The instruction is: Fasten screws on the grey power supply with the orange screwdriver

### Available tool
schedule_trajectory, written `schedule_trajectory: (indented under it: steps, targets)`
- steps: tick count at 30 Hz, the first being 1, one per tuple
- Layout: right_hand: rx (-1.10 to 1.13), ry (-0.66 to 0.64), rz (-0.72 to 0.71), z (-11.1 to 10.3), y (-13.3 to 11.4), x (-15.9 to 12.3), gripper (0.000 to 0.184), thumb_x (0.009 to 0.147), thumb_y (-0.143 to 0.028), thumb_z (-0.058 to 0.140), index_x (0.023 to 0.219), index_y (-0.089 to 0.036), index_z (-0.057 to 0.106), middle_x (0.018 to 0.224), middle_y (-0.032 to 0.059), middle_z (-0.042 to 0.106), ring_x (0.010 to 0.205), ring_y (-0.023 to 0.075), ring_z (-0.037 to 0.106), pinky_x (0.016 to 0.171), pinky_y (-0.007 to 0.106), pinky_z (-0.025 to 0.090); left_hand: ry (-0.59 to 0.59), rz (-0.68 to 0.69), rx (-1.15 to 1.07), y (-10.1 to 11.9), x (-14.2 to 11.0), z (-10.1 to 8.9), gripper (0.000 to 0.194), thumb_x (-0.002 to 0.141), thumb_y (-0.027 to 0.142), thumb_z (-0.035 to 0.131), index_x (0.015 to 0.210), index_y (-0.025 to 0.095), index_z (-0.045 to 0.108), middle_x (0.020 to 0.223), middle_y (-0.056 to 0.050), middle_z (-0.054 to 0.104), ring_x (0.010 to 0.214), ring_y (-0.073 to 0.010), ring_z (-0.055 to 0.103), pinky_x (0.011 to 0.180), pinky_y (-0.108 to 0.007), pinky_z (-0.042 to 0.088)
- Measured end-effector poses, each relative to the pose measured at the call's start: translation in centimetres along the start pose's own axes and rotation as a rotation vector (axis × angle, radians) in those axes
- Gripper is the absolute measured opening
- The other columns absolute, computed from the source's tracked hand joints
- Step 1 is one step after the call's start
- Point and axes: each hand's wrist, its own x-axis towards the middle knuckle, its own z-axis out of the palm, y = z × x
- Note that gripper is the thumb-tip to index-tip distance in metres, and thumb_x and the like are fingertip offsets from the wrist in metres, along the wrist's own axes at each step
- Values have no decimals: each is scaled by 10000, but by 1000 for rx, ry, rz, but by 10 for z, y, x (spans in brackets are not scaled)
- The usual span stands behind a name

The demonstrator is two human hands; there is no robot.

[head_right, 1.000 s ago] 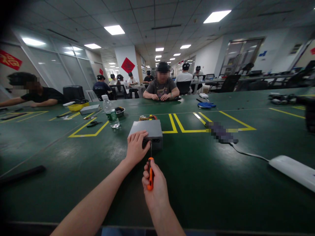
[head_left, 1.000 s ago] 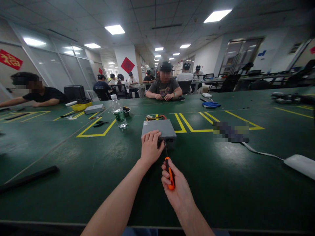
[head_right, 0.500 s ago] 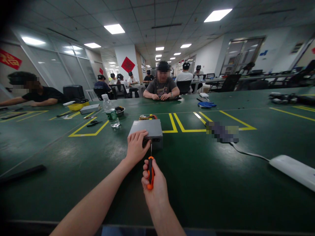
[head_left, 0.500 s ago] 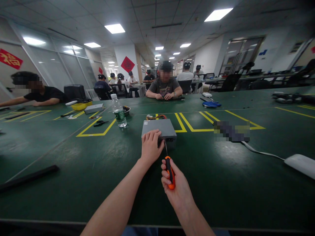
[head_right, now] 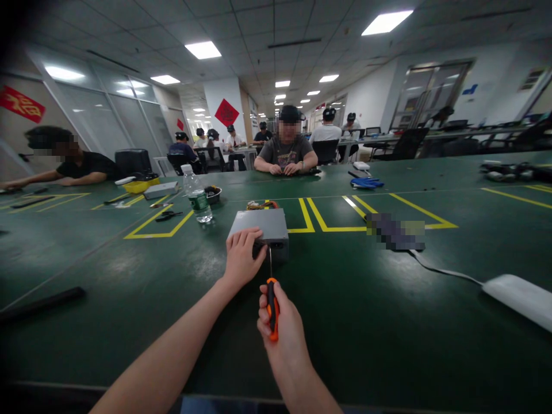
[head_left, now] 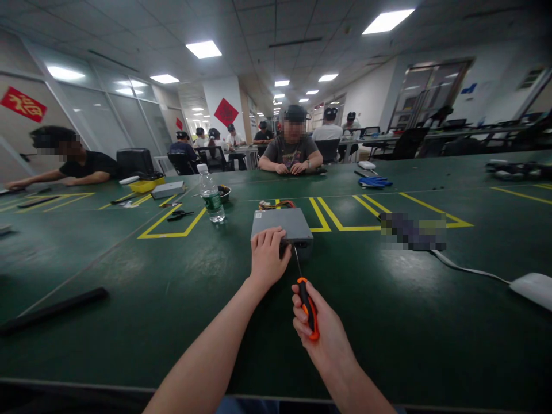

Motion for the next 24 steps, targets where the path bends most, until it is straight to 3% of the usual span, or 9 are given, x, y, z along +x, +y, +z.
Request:
schedule_trajectory:
  steps: [5, 10, 24]
  targets:
    - [-114, 3, -37, -20, -28, -5, 190, 838, -245, 557, 757, -86, 620, 548, 3, 525, 348, 30, 373, 276, 111, 243, -11, 8, -3, 0, 0, -1, 268, 809, 267, 540, 1073, 221, 523, 1180, -57, 567, 1094, -233, 474, 931, -387, 329]
    - [-257, 16, -62, -28, -48, -4, 238, 878, -235, 490, 747, -87, 622, 550, -3, 500, 351, 23, 353, 275, 103, 235, -14, 10, 3, -1, 0, -1, 265, 817, 270, 533, 1078, 225, 521, 1184, -54, 565, 1101, -229, 472, 937, -390, 329]
    - [-280, 26, -44, -29, -51, 2, 247, 881, -223, 468, 731, -87, 610, 559, -3, 483, 358, 24, 342, 277, 108, 224, -26, 17, 20, -2, 0, 0, 259, 825, 278, 526, 1077, 218, 512, 1203, -50, 561, 1106, -228, 469, 945, -383, 315]
